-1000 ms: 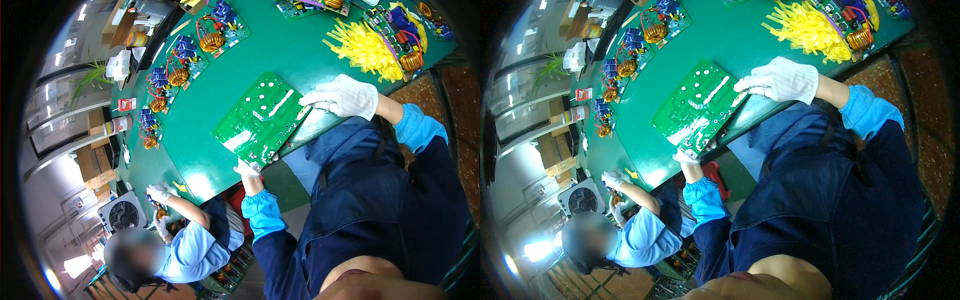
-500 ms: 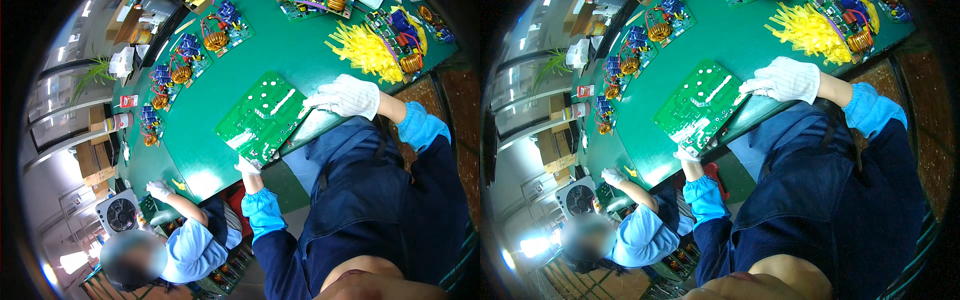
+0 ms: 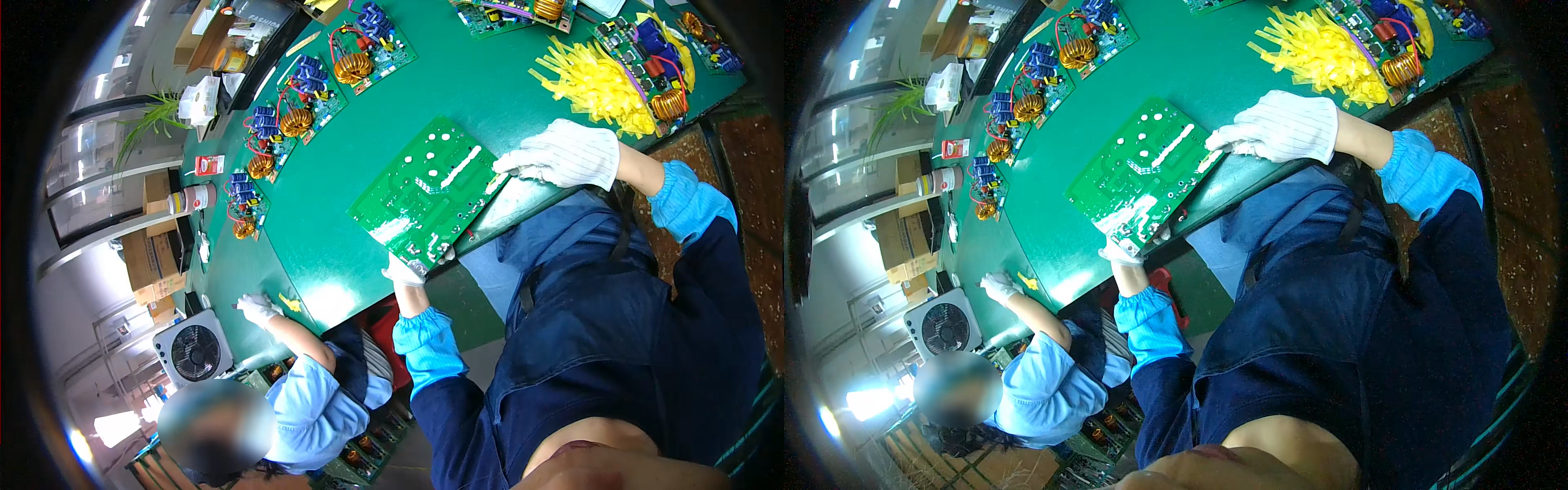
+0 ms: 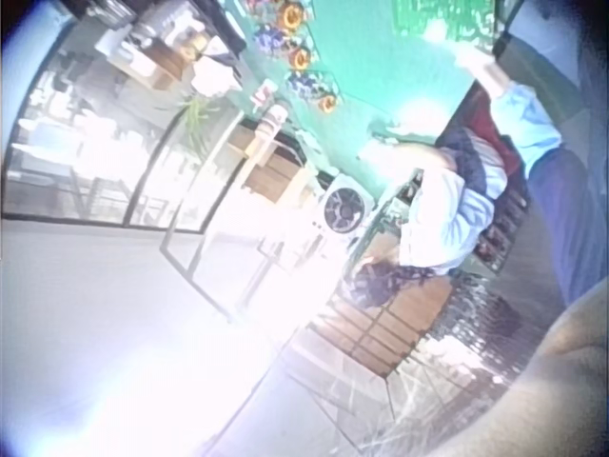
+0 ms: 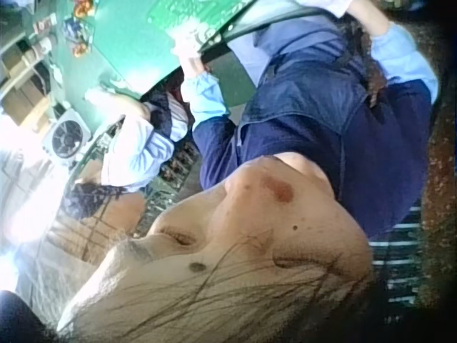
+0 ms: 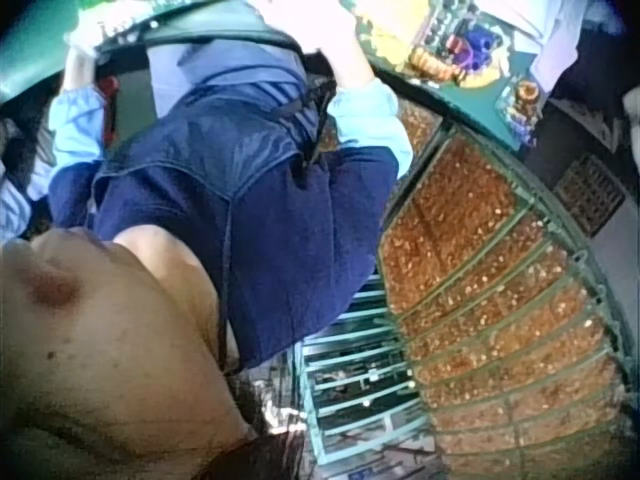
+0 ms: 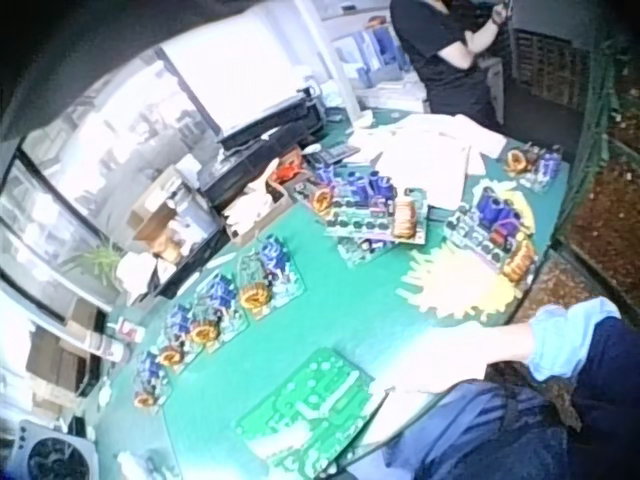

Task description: Assembling and inspecting electronic components on printed circuit boards at a factory workbench.

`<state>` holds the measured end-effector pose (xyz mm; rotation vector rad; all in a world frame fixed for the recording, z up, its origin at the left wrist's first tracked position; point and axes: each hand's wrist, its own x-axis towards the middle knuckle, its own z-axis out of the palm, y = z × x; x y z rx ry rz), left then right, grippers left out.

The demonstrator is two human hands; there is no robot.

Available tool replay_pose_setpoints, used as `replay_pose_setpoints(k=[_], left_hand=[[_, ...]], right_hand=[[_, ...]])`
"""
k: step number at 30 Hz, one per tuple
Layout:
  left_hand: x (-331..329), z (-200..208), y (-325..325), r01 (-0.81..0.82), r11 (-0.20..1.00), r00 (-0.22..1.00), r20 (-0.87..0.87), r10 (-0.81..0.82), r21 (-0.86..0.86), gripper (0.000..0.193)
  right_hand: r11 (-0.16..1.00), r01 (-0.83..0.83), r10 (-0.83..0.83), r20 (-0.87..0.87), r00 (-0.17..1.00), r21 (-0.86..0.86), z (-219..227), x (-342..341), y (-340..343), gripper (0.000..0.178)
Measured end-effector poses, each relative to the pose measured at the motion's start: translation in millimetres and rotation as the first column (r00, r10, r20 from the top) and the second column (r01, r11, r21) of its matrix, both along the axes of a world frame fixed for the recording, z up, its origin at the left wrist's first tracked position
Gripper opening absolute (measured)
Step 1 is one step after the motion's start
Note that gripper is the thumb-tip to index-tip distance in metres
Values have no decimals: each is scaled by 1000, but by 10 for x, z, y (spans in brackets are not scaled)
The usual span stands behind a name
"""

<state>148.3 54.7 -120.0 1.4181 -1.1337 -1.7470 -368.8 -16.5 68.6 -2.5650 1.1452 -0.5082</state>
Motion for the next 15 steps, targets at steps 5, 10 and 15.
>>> replay_pose_setpoints(k=[5, 10, 15], left_hand=[[26, -24, 11, 31, 999, 999, 44, -29, -26, 33], [10, 3, -11, 61, 997, 994, 92, -56, -50, 33], [17, -69, -87, 96, 992, 988, 130, -85, -84, 32]], right_hand=[[966, 28, -23, 21, 1000, -258, -60, 25, 1, 39], [982, 141, -131, 86, 988, -122, 336, 76, -38, 35], [834, 473, -419, 233, 878, -284, 564, -300, 63, 32]])
